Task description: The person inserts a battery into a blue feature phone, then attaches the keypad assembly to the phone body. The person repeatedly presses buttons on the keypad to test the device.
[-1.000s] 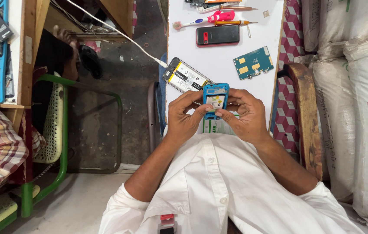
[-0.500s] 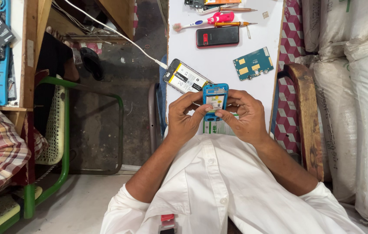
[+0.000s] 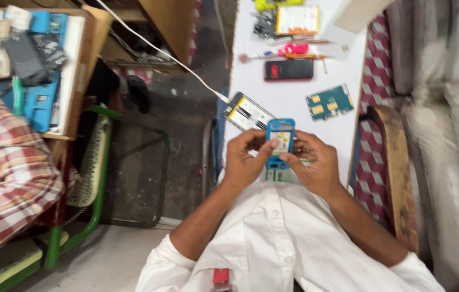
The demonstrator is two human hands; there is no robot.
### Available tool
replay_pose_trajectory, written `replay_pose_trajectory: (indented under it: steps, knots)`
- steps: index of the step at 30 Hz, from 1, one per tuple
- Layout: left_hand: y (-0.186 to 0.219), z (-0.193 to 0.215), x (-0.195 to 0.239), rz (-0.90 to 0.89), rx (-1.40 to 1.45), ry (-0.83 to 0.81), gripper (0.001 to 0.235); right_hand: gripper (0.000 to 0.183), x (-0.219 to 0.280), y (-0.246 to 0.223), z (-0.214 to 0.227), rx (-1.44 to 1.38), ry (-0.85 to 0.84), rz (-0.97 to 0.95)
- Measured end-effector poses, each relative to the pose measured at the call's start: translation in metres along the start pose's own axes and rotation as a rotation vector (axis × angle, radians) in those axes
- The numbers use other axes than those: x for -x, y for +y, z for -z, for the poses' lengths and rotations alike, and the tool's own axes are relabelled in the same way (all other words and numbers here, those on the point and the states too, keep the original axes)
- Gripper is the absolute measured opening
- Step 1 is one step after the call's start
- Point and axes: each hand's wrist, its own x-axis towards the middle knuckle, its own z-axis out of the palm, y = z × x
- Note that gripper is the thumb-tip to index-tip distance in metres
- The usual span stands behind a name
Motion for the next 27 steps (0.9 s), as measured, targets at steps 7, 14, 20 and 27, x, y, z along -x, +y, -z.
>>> replay_pose_trajectory:
  steps: [7, 14, 20, 27]
  knots:
    - [-0.01, 0.003, 0.001, 0.044, -0.044, 0.004, 0.016, 0.082, -0.013, -0.031, 0.003, 0.429, 0.013, 0.198]
    - [0.001, 0.003, 0.001, 0.124, -0.123, -0.045, 0.019, 0.088, -0.033, -0.058, 0.007, 0.908, -0.143, 0.409]
    - [0.02, 0.007, -0.004, 0.191, -0.227, -0.077, 0.024, 0.085, -0.042, -0.055, 0.007, 0.871, -0.208, 0.396]
    - [0.032, 0.009, -0.009, 0.21, -0.212, -0.138, 0.025, 0.082, -0.042, -0.018, 0.02, 0.525, -0.167, 0.297]
